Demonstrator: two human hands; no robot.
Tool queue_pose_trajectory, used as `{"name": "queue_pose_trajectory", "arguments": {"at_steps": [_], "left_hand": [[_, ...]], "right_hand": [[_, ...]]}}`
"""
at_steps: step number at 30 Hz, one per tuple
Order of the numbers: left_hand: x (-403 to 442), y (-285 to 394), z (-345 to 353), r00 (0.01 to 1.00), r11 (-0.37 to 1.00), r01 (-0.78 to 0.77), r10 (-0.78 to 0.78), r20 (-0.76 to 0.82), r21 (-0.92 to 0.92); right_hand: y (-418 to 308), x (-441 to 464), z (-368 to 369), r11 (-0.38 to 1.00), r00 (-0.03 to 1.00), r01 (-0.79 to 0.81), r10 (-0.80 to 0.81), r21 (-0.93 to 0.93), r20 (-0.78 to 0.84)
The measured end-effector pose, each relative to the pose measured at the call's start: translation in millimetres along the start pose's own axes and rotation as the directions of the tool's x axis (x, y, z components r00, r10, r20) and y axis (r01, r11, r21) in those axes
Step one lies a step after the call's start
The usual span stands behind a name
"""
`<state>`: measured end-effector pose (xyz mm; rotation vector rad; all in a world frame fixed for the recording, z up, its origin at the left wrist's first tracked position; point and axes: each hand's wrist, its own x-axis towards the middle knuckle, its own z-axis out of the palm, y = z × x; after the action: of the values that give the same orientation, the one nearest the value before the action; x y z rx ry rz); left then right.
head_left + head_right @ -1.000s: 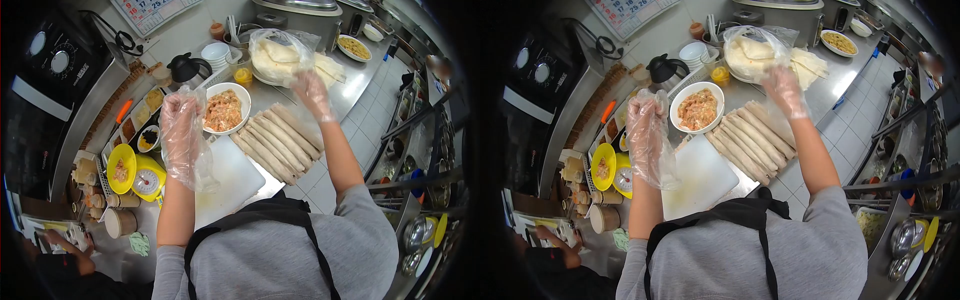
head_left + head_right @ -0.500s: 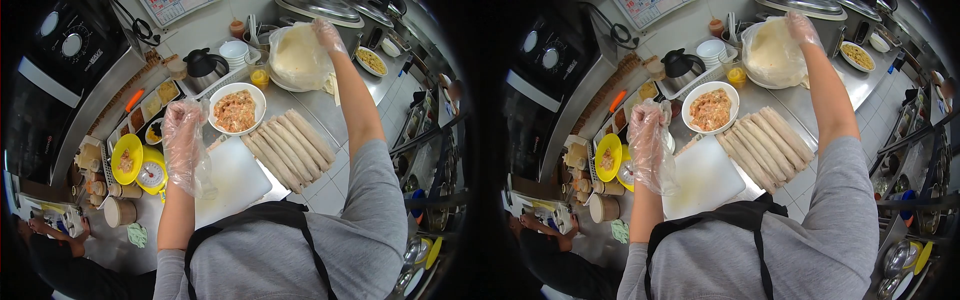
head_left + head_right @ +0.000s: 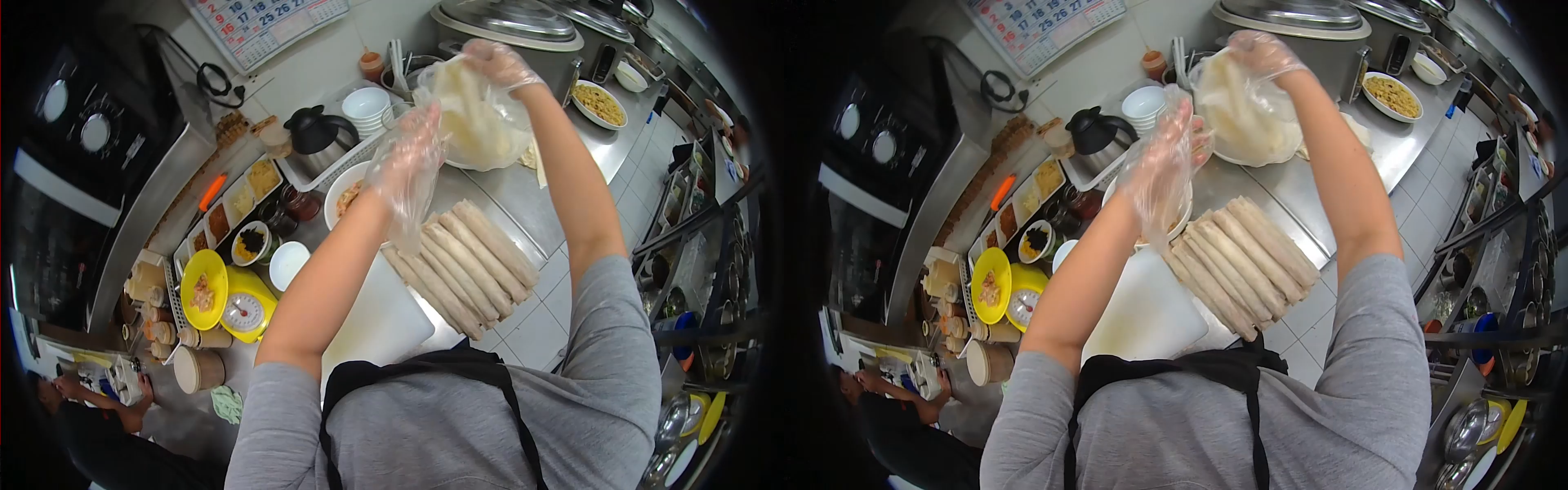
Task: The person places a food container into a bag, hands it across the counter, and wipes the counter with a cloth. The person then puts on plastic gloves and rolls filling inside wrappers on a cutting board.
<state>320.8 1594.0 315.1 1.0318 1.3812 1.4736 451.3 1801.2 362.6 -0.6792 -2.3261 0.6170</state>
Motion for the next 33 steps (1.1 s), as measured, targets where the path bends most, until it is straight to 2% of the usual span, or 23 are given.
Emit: {"name": "queue_pose_trajectory", "arguments": {"at_steps": [1, 3, 5, 6, 7, 8, 9, 10, 11, 12, 14, 16, 19, 22, 24, 26, 27, 29, 31, 33], "left_hand": [[17.6, -0.8, 9.6, 0.981, 0.963, 0.194, -0.196, 0.009, -0.185], [52.7, -7.7, 15.1, 0.98, 0.954, 0.195, -0.178, 0.094, -0.229], [89.3, -26.6, 22.2, 0.973, 0.942, 0.14, -0.073, 0.22, -0.305], [101.2, -34.9, 23.1, 0.97, 0.944, 0.144, -0.075, 0.232, -0.297], [109.6, -38.9, 22.0, 0.988, 0.977, 0.101, -0.076, 0.138, -0.186], [118.1, -40.9, 20.0, 0.997, 0.996, 0.064, -0.061, 0.041, -0.07], [127.9, -40.7, 17.3, 0.997, 0.996, 0.064, -0.061, 0.047, -0.065], [139.4, -38.8, 13.4, 0.994, 0.969, 0.031, -0.004, -0.109, 0.246], [151.9, -36.1, 8.3, 0.966, 0.845, 0.044, 0.101, -0.239, 0.533], [163.7, -31.8, 1.3, 0.969, 0.869, -0.057, 0.166, -0.182, 0.491], [146.0, 17.8, 6.6, 0.984, 0.969, -0.073, 0.109, -0.143, 0.238], [117.1, 75.6, 9.3, 0.993, 0.995, -0.1, 0.101, -0.059, 0.027], [72.1, 139.0, -8.8, 0.97, 0.966, -0.233, 0.239, 0.036, -0.111], [-22.4, 188.6, 7.6, 0.932, 0.935, -0.348, 0.337, -0.135, -0.062], [-62.8, 187.0, -6.4, 0.909, 0.92, -0.384, 0.363, -0.202, -0.073], [-95.5, 174.2, -24.3, 0.896, 0.914, -0.391, 0.353, -0.268, -0.106], [-110.8, 165.6, -33.0, 0.891, 0.914, -0.387, 0.337, -0.303, -0.124], [-141.1, 147.3, -48.9, 0.884, 0.917, -0.366, 0.288, -0.368, -0.16], [-170.5, 129.4, -64.0, 0.876, 0.924, -0.329, 0.221, -0.429, -0.195], [-198.1, 114.2, -80.7, 0.867, 0.931, -0.283, 0.145, -0.477, -0.232]], "right_hand": [[6.3, 1.1, 10.0, 0.998, 0.999, 0.027, -0.028, 0.057, 0.017], [-15.0, -18.7, 12.9, 0.973, 0.989, 0.043, -0.074, 0.228, 0.127], [-6.8, -27.5, 21.5, 0.804, 0.955, -0.18, 0.006, 0.567, 0.296], [21.9, -26.7, 32.2, 0.803, 0.959, -0.18, 0.013, 0.569, 0.284], [69.3, -22.3, 49.1, 0.857, 0.966, 0.075, -0.189, 0.511, 0.177], [79.1, -23.3, 50.4, 0.861, 0.947, 0.202, -0.293, 0.467, 0.131], [88.0, -24.7, 51.3, 0.849, 0.916, 0.326, -0.393, 0.416, 0.084], [69.6, -34.5, 48.4, 0.987, 0.933, 0.113, -0.144, 0.111, 0.331], [56.9, -44.3, 48.5, 0.968, 0.865, -0.06, 0.173, -0.245, 0.471], [53.2, -53.5, 52.7, 0.968, 0.866, -0.063, 0.174, -0.242, 0.469], [49.7, -63.0, 61.4, 0.906, 0.935, -0.061, 0.199, -0.419, 0.294], [57.2, -51.0, 67.4, 0.895, 0.914, -0.054, 0.223, -0.442, 0.34], [72.5, -35.8, 81.9, 0.874, 0.891, -0.051, 0.259, -0.483, 0.374], [73.8, -27.1, 77.4, 0.872, 0.874, -0.052, 0.275, -0.487, 0.401], [69.3, -29.2, 71.1, 0.882, 0.852, -0.038, 0.274, -0.469, 0.446], [54.5, -36.8, 55.0, 0.899, 0.97, -0.015, 0.119, -0.439, 0.211], [43.0, -39.6, 43.6, 0.899, 0.969, 0.005, 0.104, -0.438, 0.224], [1.4, -57.0, 14.2, 0.973, 0.97, -0.116, 0.154, -0.199, 0.188], [-17.6, -70.4, 3.6, 0.985, 0.981, -0.145, 0.155, -0.093, 0.118], [-65.3, -92.5, -3.1, 0.99, 0.995, -0.091, 0.095, -0.109, 0.025]]}}
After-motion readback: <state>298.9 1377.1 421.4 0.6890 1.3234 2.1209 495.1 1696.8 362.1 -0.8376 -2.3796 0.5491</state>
